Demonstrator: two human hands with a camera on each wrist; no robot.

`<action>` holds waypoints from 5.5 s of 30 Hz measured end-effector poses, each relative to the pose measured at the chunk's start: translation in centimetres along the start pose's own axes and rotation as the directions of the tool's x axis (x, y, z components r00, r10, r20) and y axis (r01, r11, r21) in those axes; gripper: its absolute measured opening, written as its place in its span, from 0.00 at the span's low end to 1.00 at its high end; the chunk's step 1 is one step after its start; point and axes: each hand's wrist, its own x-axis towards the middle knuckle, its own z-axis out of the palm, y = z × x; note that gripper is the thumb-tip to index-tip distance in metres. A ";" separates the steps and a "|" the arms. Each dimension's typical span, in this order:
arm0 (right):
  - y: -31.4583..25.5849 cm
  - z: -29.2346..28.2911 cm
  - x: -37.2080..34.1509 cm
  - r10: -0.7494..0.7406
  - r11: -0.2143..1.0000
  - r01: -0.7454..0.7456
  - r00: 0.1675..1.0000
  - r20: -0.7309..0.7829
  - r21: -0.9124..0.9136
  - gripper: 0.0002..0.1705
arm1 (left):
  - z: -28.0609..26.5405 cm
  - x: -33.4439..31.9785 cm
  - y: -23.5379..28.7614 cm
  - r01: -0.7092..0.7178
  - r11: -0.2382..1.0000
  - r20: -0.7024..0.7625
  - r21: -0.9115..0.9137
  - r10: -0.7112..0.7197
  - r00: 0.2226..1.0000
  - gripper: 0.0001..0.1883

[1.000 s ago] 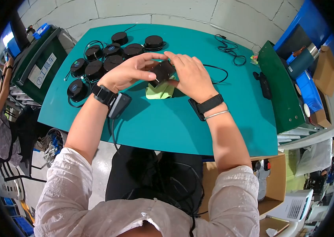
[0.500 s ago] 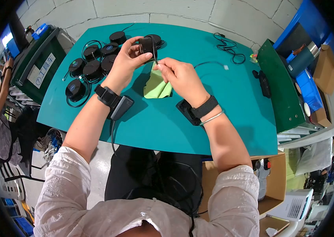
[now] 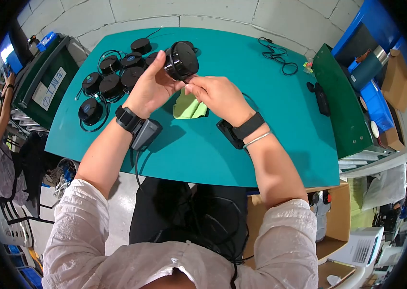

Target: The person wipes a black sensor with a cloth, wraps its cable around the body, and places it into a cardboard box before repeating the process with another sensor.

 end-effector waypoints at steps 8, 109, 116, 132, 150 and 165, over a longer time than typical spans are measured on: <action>0.5 -1.1 0.2 0.005 0.990 -0.001 1.000 0.025 -0.141 0.14 | 0.4 0.0 0.5 0.131 0.985 -0.055 -0.111 -0.138 0.989 0.29; -2.5 0.1 -0.3 -0.346 0.885 0.377 0.925 0.156 -0.273 0.52 | -2.0 -0.5 1.2 0.518 0.763 -0.016 0.387 -0.556 0.831 0.17; -0.6 -0.6 0.1 -0.060 0.995 0.058 0.998 0.019 0.076 0.47 | -0.7 -0.2 1.5 0.456 0.850 -0.001 0.264 -0.473 0.881 0.35; 0.0 -0.2 0.3 0.153 0.966 -0.086 0.952 -0.266 0.245 0.41 | 0.2 0.1 0.1 0.073 0.997 0.118 -0.024 -0.069 0.991 0.25; -0.4 0.2 0.0 -0.025 0.978 -0.039 0.953 -0.302 -0.204 0.50 | 1.7 -0.8 -0.7 0.153 0.976 0.154 0.155 -0.177 0.972 0.32; -0.3 -0.9 0.3 0.023 0.928 0.159 0.878 -0.478 0.336 0.36 | -0.2 0.0 1.5 -0.021 0.997 0.164 0.077 0.008 0.986 0.30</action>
